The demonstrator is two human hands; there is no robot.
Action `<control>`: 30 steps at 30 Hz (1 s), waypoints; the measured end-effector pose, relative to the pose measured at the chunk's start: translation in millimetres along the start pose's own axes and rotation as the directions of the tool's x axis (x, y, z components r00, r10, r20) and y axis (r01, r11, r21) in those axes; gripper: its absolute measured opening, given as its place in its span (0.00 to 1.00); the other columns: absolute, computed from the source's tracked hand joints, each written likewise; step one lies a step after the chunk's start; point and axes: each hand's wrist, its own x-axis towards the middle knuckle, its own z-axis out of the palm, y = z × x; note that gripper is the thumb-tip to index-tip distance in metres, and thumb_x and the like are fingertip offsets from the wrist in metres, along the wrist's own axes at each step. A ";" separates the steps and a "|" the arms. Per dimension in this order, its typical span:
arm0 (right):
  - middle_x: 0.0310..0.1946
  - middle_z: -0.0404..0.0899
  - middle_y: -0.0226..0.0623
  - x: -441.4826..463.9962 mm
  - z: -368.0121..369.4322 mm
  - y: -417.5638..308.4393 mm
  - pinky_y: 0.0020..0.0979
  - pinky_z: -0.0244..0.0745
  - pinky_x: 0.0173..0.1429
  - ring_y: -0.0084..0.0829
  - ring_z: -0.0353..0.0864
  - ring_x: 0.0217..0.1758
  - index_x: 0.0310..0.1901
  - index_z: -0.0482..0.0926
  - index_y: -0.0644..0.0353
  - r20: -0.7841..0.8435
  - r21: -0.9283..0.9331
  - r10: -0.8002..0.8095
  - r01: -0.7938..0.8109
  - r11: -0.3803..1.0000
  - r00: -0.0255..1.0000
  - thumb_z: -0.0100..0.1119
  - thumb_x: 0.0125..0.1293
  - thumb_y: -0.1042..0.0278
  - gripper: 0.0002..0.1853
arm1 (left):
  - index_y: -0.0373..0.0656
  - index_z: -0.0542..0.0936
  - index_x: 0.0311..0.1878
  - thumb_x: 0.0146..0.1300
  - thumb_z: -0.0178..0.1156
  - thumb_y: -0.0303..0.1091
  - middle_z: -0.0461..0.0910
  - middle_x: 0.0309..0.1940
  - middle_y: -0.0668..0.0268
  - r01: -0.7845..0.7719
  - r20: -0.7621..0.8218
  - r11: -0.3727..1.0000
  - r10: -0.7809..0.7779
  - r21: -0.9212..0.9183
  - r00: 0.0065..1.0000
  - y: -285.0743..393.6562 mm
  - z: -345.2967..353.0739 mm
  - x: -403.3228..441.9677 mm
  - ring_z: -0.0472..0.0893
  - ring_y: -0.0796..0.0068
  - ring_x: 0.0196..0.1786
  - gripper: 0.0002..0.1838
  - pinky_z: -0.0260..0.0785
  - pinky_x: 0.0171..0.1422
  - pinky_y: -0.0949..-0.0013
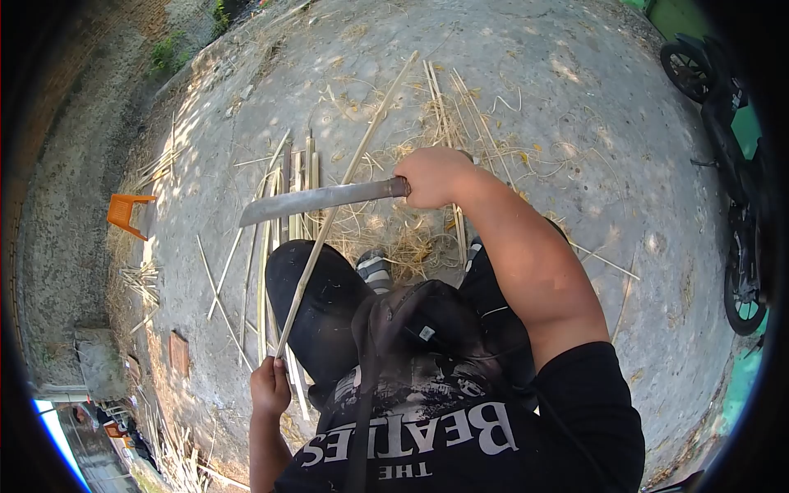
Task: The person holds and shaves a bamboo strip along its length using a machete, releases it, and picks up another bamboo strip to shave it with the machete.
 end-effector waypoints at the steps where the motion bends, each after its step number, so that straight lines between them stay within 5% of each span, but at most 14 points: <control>1: 0.35 0.87 0.44 -1.2 6.5 -9.6 0.50 0.80 0.45 0.51 0.87 0.41 0.36 0.86 0.55 -0.003 -0.046 -0.068 0.067 0.997 0.998 0.68 0.53 0.62 0.10 | 0.38 0.73 0.31 0.82 0.50 0.39 0.74 0.18 0.52 0.004 0.005 1.000 -0.004 0.024 1.000 -0.1 -1.7 1.3 0.76 0.46 0.22 0.20 0.65 0.29 0.53; 5: 0.39 0.88 0.43 -0.8 -6.9 -9.2 0.48 0.82 0.51 0.47 0.89 0.47 0.42 0.88 0.52 0.100 -0.117 -0.101 0.113 0.987 0.990 0.67 0.55 0.64 0.12 | 0.38 0.74 0.32 0.81 0.49 0.38 0.74 0.19 0.51 0.010 0.003 0.989 -0.010 0.149 1.000 -18.3 -15.8 -6.7 0.77 0.43 0.24 0.19 0.66 0.31 0.50; 10: 0.40 0.89 0.43 4.9 -27.1 53.1 0.46 0.82 0.51 0.46 0.89 0.47 0.46 0.88 0.53 -0.048 0.141 0.355 -0.346 0.928 0.934 0.65 0.60 0.63 0.13 | 0.39 0.72 0.31 0.81 0.51 0.37 0.72 0.18 0.51 -0.084 -0.085 0.974 0.104 0.209 0.991 -43.4 -19.2 -23.2 0.75 0.42 0.22 0.18 0.64 0.28 0.50; 13: 0.34 0.87 0.47 5.6 -20.5 51.2 0.49 0.79 0.45 0.49 0.88 0.41 0.38 0.86 0.59 -0.151 0.139 0.392 -0.373 0.917 0.908 0.66 0.57 0.63 0.10 | 0.39 0.72 0.31 0.81 0.51 0.36 0.72 0.18 0.52 -0.045 -0.040 0.988 0.052 0.148 0.998 -32.1 -19.1 -13.7 0.75 0.42 0.22 0.18 0.64 0.28 0.50; 22: 0.34 0.87 0.42 -3.1 0.1 -11.1 0.50 0.80 0.47 0.49 0.88 0.43 0.39 0.87 0.53 -0.003 -0.100 -0.094 0.093 0.991 0.996 0.70 0.53 0.62 0.11 | 0.38 0.72 0.30 0.82 0.49 0.40 0.71 0.17 0.53 0.030 0.028 0.999 -0.030 0.014 0.999 -16.9 -19.3 -1.6 0.73 0.50 0.20 0.21 0.63 0.29 0.54; 25: 0.39 0.89 0.41 -3.3 -14.9 5.4 0.48 0.82 0.51 0.46 0.89 0.47 0.45 0.88 0.50 0.043 -0.112 -0.037 0.042 0.993 0.998 0.68 0.58 0.62 0.12 | 0.38 0.71 0.29 0.81 0.50 0.38 0.70 0.16 0.52 0.010 -0.014 0.996 -0.009 0.093 1.000 -35.1 -30.8 -13.8 0.73 0.47 0.20 0.20 0.62 0.28 0.53; 29: 0.42 0.89 0.43 2.6 -30.7 61.1 0.45 0.82 0.52 0.43 0.89 0.48 0.48 0.87 0.56 -0.072 0.166 0.446 -0.430 0.887 0.892 0.67 0.63 0.60 0.14 | 0.39 0.69 0.28 0.80 0.51 0.36 0.69 0.16 0.51 -0.018 -0.095 0.986 0.035 0.167 0.995 -74.0 -39.1 -40.2 0.72 0.44 0.20 0.20 0.61 0.27 0.52; 30: 0.43 0.89 0.44 3.5 -28.2 62.5 0.45 0.82 0.53 0.43 0.89 0.48 0.48 0.87 0.56 -0.083 0.164 0.461 -0.444 0.881 0.883 0.66 0.64 0.61 0.14 | 0.39 0.69 0.27 0.80 0.51 0.36 0.69 0.15 0.50 -0.033 -0.087 0.970 0.055 0.239 0.995 -69.4 -36.9 -37.2 0.71 0.43 0.19 0.20 0.61 0.27 0.51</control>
